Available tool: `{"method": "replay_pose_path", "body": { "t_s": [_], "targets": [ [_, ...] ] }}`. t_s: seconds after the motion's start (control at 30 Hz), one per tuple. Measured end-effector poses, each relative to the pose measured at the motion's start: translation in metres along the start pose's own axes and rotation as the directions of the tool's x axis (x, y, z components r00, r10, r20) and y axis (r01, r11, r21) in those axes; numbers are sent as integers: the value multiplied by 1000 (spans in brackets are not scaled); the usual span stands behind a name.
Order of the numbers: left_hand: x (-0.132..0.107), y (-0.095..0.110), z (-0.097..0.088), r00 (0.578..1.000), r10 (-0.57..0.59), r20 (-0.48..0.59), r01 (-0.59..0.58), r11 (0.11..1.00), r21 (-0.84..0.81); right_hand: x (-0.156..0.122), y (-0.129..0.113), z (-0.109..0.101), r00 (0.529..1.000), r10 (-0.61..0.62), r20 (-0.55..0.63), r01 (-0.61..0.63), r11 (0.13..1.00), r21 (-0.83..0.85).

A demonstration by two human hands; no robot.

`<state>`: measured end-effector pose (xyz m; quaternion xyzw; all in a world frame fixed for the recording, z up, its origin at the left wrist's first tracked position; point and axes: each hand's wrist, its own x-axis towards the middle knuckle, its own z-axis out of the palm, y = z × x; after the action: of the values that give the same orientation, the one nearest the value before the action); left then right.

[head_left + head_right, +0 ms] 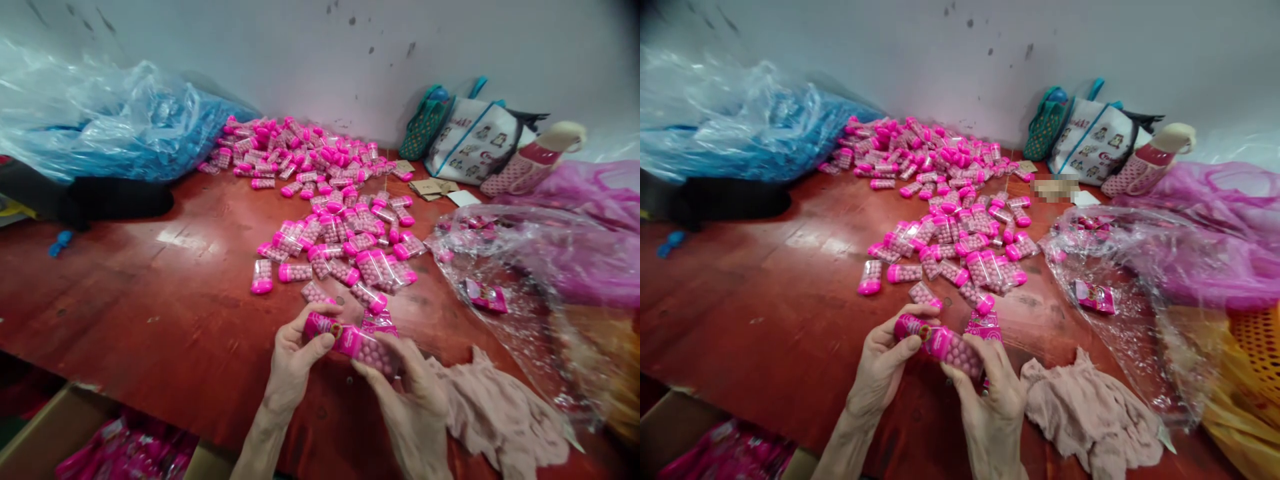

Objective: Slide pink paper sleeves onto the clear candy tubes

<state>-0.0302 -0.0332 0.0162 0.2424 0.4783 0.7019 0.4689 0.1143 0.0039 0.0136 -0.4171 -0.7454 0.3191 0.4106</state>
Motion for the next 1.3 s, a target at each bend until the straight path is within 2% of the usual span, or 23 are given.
{"method": "replay_pose_path", "body": {
  "t_s": [0.13, 0.17, 0.23, 0.3, 0.37, 0.47, 0.57, 0.7, 0.77, 0.87, 0.97, 1.03, 1.13, 1.3],
  "targets": [
    [1, -7, 5, 965, 166, -204, -146, 983, 112, -3, -4, 8, 995, -58, -75, 50, 994, -94],
    [1, -8, 6, 954, 173, -246, -155, 984, 92, -3, -5, 10, 992, -93, -90, 81, 989, -125],
    [2, -9, 8, 947, 105, -303, -114, 993, -13, -3, -9, 13, 977, -169, -132, 145, 973, -180],
    [2, -9, 10, 957, -45, -286, -6, 984, -176, -4, -13, 16, 953, -239, -184, 193, 952, -238],
    [2, -10, 11, 956, -209, -205, 135, 937, -323, -5, -14, 19, 935, -276, -223, 204, 933, -296],
    [1, -14, 12, 945, -319, -66, 269, 879, -395, -7, -13, 23, 931, -278, -238, 194, 927, -322],
    [1, -17, 11, 953, -302, -11, 275, 883, -379, -6, -11, 24, 954, -222, -202, 173, 957, -234],
    [3, -16, 8, 961, -273, -48, 234, 892, -387, -5, -10, 21, 1000, -10, -18, 9, 1000, -12],
    [3, -14, 8, 968, -251, -25, 223, 898, -380, -6, -11, 21, 996, 90, 14, -91, 991, 96],
    [1, -13, 9, 972, -234, 36, 231, 904, -360, -11, -12, 22, 975, 221, -22, -208, 943, 259],
    [-2, -12, 11, 968, -240, 75, 251, 903, -348, -15, -14, 26, 948, 316, -28, -281, 877, 389],
    [-2, -12, 13, 967, -245, 65, 252, 898, -361, -18, -15, 29, 934, 356, -21, -310, 841, 442],
    [-2, -12, 15, 966, -256, 27, 247, 891, -382, -21, -13, 35, 935, 351, -54, -296, 854, 429],
    [-2, -15, 16, 952, -302, 40, 295, 878, -377, -25, -10, 43, 952, 253, -172, -212, 951, 226]
  ]
}}
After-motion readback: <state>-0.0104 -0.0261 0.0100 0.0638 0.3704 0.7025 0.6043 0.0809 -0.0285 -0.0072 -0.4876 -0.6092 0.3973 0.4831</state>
